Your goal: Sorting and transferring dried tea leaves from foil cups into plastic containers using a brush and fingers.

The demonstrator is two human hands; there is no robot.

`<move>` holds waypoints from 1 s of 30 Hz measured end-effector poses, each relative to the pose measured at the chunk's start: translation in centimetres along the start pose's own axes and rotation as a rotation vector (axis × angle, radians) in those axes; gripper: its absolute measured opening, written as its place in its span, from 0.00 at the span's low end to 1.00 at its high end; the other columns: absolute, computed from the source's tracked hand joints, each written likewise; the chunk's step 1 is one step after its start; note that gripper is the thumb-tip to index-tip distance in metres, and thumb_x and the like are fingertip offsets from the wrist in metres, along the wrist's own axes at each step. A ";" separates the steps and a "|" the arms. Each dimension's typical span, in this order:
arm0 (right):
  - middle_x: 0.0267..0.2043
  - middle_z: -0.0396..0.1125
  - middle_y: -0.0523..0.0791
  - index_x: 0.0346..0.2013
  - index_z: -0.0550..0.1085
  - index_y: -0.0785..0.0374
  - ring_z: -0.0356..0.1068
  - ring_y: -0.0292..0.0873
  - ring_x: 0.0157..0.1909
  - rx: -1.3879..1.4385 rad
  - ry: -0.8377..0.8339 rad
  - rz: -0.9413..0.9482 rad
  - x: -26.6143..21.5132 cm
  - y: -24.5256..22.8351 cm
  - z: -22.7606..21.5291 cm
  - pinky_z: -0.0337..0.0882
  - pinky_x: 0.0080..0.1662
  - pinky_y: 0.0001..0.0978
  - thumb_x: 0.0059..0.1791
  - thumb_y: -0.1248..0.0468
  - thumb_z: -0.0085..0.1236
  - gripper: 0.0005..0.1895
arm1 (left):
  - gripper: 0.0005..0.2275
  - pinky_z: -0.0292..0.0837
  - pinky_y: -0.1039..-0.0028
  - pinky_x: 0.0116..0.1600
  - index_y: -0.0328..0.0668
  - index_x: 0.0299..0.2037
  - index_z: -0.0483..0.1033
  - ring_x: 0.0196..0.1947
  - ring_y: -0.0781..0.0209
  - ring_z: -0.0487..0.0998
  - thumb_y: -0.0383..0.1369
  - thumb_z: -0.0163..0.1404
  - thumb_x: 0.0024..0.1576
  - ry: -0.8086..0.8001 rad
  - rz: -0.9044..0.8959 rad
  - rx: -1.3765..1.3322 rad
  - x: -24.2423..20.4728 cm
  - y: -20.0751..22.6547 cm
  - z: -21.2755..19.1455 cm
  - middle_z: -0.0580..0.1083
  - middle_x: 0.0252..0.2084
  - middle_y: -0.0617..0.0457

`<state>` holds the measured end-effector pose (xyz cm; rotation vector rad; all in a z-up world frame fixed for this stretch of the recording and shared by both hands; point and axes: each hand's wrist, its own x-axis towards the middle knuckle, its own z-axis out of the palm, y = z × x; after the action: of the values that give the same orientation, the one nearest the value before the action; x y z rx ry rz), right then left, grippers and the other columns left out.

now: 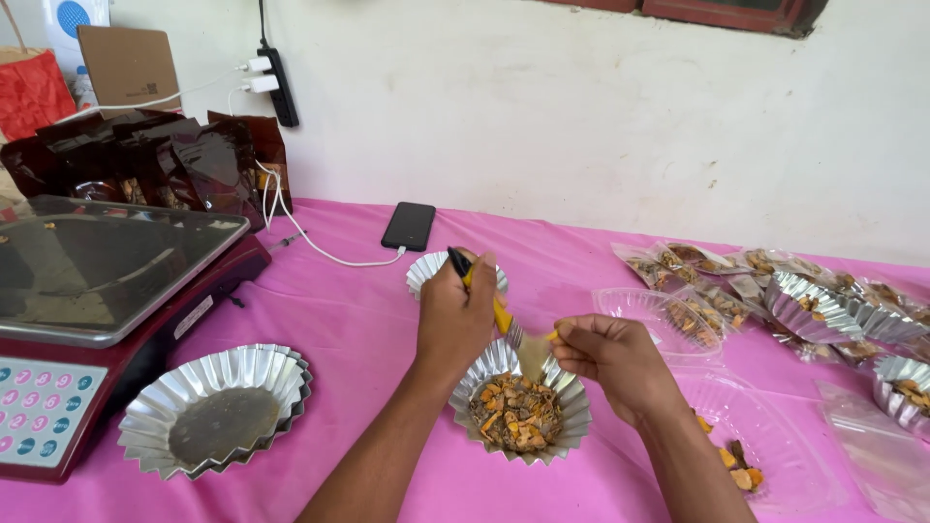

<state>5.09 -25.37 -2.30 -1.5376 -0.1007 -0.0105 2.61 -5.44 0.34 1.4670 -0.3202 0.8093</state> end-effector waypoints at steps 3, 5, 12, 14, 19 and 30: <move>0.30 0.73 0.55 0.41 0.80 0.75 0.70 0.46 0.30 0.085 -0.031 0.031 -0.4 0.3 -0.4 0.74 0.39 0.35 0.52 0.74 0.57 0.06 | 0.13 0.65 0.75 0.14 0.38 0.30 0.67 0.10 0.64 0.70 0.35 0.43 0.68 0.069 -0.182 -0.233 -0.1 1.6 0.0 0.75 0.20 0.47; 0.32 0.73 0.55 0.42 0.80 0.75 0.70 0.47 0.33 0.097 -0.029 0.026 -0.5 0.5 -0.1 0.74 0.41 0.36 0.53 0.74 0.54 0.08 | 0.13 0.66 0.74 0.15 0.37 0.31 0.67 0.10 0.63 0.71 0.35 0.43 0.68 0.076 -0.224 -0.250 0.0 1.9 0.3 0.76 0.22 0.46; 0.35 0.72 0.53 0.43 0.79 0.71 0.71 0.47 0.36 0.165 0.010 0.011 -1.5 0.4 -0.2 0.74 0.43 0.38 0.55 0.73 0.53 0.07 | 0.17 0.72 0.73 0.19 0.34 0.30 0.71 0.12 0.59 0.74 0.39 0.42 0.67 0.094 -0.194 -0.263 0.0 2.1 0.3 0.72 0.14 0.43; 0.37 0.73 0.55 0.44 0.78 0.72 0.71 0.49 0.37 0.121 0.046 0.024 -2.4 -1.0 -0.1 0.74 0.43 0.39 0.55 0.73 0.51 0.08 | 0.17 0.68 0.74 0.17 0.34 0.29 0.71 0.10 0.61 0.72 0.38 0.43 0.67 0.050 -0.245 -0.249 -0.2 2.3 0.2 0.70 0.13 0.45; 0.34 0.79 0.40 0.37 0.85 0.58 0.71 0.39 0.33 -0.886 0.277 -0.068 -5.1 -4.4 -5.4 0.70 0.38 0.35 0.50 0.63 0.56 0.10 | 0.12 0.70 0.76 0.14 0.38 0.33 0.70 0.10 0.66 0.73 0.37 0.44 0.66 0.015 -0.238 -0.034 0.0 2.3 -0.2 0.80 0.28 0.49; 0.40 0.79 0.34 0.39 0.85 0.44 0.77 0.36 0.39 -1.233 -0.159 -0.222 -4.1 -2.0 -3.1 0.75 0.45 0.29 0.48 0.58 0.58 0.10 | 0.11 0.70 0.76 0.16 0.39 0.31 0.69 0.11 0.64 0.75 0.35 0.45 0.65 0.008 -0.015 0.069 -0.1 1.4 -0.4 0.78 0.25 0.51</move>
<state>1.06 -28.72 -0.69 -2.7490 -0.4516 -0.1498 1.51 -5.18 1.29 1.5288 -0.2769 0.8205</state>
